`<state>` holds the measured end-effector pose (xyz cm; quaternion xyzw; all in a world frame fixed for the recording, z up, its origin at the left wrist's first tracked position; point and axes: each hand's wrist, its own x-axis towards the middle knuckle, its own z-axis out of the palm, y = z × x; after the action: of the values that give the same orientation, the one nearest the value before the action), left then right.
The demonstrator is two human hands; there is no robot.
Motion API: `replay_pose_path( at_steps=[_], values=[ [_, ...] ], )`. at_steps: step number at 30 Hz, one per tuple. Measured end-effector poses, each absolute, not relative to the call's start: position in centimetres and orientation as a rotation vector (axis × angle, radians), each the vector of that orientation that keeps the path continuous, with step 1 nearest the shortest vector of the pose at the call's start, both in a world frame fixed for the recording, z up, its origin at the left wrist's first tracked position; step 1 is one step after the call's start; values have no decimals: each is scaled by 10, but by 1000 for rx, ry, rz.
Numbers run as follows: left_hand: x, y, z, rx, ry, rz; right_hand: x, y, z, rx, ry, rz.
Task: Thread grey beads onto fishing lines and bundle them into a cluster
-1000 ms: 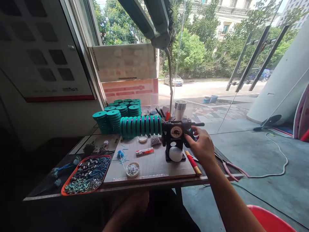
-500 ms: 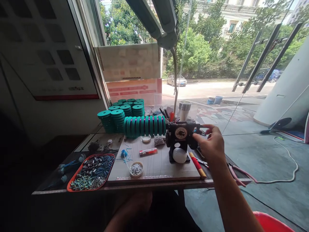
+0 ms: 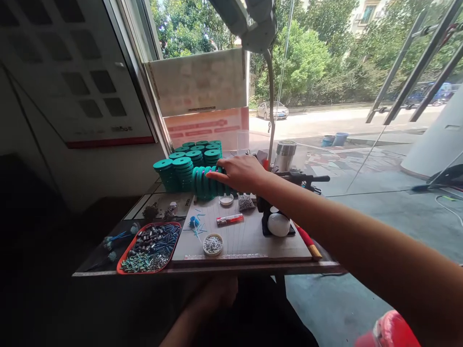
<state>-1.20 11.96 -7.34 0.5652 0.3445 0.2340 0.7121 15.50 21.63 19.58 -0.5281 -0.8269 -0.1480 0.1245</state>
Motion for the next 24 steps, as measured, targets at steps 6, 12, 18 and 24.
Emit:
replay_pose_path(
  at_steps=[6,12,18,24],
  values=[
    [-10,108,-51,1443,980,544,155,213,198,-1543,-2419,-471],
    [-62,87,-32,1709,1379,295,156,215,196,-1530,-2416,-467],
    [-77,62,73,1966,1381,-88,157,215,196,-1521,-2406,-447],
    [53,105,138,3032,867,250,155,211,198,-1529,-2408,-471]
  ],
)
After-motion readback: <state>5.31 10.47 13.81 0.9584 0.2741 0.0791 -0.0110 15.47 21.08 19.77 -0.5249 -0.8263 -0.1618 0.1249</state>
